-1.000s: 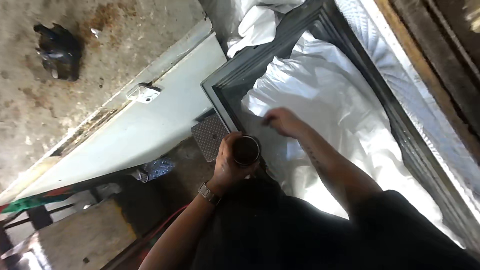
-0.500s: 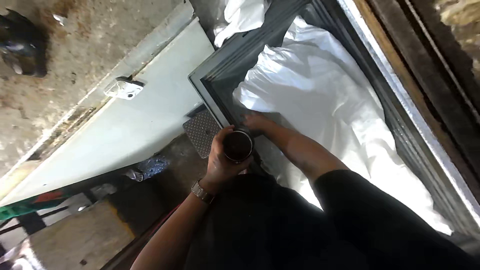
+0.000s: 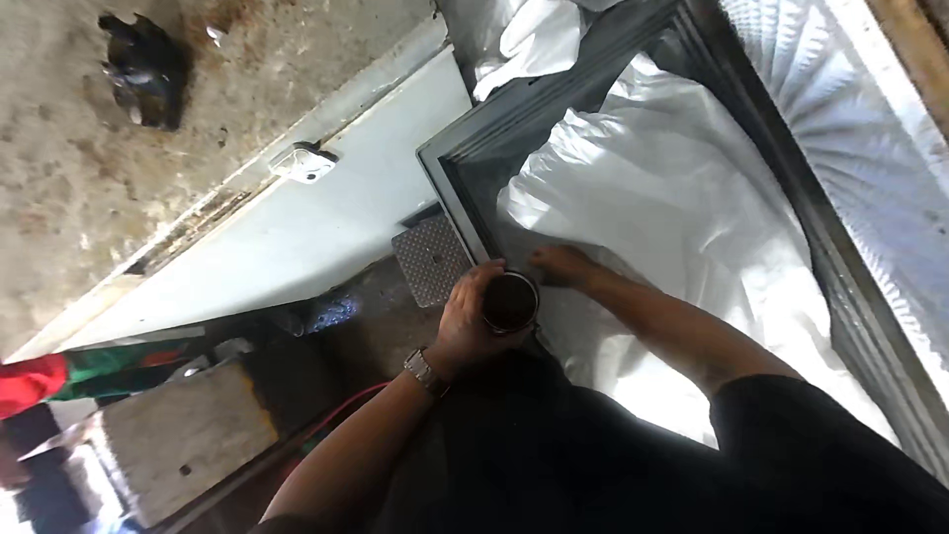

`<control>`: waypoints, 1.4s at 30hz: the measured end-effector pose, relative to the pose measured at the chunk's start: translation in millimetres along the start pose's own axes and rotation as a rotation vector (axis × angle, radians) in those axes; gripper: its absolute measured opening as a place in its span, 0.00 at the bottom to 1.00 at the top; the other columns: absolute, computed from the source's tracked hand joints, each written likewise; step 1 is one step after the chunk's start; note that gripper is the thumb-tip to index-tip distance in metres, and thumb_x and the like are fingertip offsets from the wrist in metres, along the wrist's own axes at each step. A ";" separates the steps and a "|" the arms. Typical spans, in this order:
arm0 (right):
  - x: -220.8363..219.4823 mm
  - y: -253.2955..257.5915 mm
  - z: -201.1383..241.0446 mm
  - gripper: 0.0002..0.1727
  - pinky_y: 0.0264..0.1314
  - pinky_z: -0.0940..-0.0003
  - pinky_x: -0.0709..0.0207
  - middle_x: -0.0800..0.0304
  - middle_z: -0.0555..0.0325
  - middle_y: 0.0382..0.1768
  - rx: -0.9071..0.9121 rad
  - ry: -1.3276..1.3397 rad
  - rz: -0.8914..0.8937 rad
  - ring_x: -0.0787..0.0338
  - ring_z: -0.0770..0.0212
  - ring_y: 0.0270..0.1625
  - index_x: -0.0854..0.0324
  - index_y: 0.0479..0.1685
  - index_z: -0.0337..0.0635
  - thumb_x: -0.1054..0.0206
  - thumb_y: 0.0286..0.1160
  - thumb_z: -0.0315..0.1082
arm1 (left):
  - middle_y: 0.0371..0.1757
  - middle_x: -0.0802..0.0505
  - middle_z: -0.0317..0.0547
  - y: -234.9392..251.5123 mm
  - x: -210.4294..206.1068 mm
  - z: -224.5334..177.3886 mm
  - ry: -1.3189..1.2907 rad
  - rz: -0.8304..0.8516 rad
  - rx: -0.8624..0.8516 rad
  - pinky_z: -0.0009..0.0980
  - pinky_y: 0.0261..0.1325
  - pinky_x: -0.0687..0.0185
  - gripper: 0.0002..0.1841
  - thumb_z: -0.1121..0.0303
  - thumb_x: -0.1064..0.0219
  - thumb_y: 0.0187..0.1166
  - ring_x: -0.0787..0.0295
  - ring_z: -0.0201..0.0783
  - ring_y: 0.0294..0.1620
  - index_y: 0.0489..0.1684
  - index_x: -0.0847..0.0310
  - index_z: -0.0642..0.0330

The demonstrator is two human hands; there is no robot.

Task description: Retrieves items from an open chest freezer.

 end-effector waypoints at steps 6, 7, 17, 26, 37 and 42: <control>35.2 -27.2 -21.8 0.25 0.65 0.46 0.15 0.14 0.42 0.68 -0.232 0.724 -0.349 0.09 0.47 0.62 0.23 0.75 0.41 0.30 0.77 0.30 | 0.75 0.16 0.56 3.2 -2.5 0.8 0.033 -0.015 -0.012 0.46 0.79 0.21 0.52 0.48 0.10 0.49 0.19 0.49 0.77 0.77 0.31 0.64; 49.7 -41.1 -8.7 0.23 0.52 0.52 0.12 0.14 0.44 0.66 -0.216 0.888 -0.421 0.08 0.51 0.52 0.24 0.75 0.41 0.34 0.80 0.30 | 0.75 0.16 0.55 5.2 -2.5 1.4 0.031 -0.014 -0.002 0.45 0.80 0.22 0.52 0.48 0.10 0.50 0.20 0.48 0.77 0.77 0.31 0.64; 142.0 -125.6 121.6 0.17 0.85 0.52 0.28 0.20 0.43 0.75 0.566 0.642 -0.941 0.26 0.50 0.84 0.16 0.47 0.37 0.38 0.85 0.44 | 0.74 0.16 0.54 9.3 -3.9 2.0 -0.011 0.020 0.053 0.46 0.79 0.21 0.52 0.48 0.10 0.49 0.19 0.47 0.76 0.77 0.31 0.62; 19.1 80.8 28.3 0.53 0.90 0.41 0.40 0.44 0.39 0.92 -0.087 0.280 -0.141 0.39 0.39 0.91 0.47 0.93 0.36 0.23 0.59 0.22 | 0.76 0.17 0.57 -6.3 -5.3 -1.3 -0.083 0.034 -0.039 0.47 0.81 0.22 0.53 0.49 0.09 0.50 0.21 0.49 0.79 0.79 0.34 0.63; 9.5 65.8 3.0 0.20 0.81 0.34 0.32 0.42 0.37 0.90 -0.398 -0.085 -0.060 0.33 0.33 0.86 0.18 0.70 0.32 0.47 0.85 0.26 | 0.75 0.16 0.57 -10.2 -9.4 -9.9 -0.075 0.062 -0.105 0.47 0.81 0.24 0.51 0.48 0.11 0.51 0.21 0.49 0.78 0.76 0.31 0.65; -14.5 68.2 12.1 0.37 0.85 0.33 0.39 0.34 0.42 0.87 -0.033 -0.139 -0.017 0.34 0.36 0.88 0.30 0.85 0.41 0.28 0.72 0.35 | 0.76 0.17 0.57 -15.1 -8.2 -6.8 -0.078 0.074 -0.076 0.48 0.82 0.23 0.51 0.48 0.10 0.51 0.21 0.50 0.79 0.77 0.32 0.65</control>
Point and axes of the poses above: each hand's wrist, its own y-axis towards the middle knuckle, its own x-axis out of the back of the hand, z = x × y, the point moved 7 cm from there along y, towards the middle knuckle
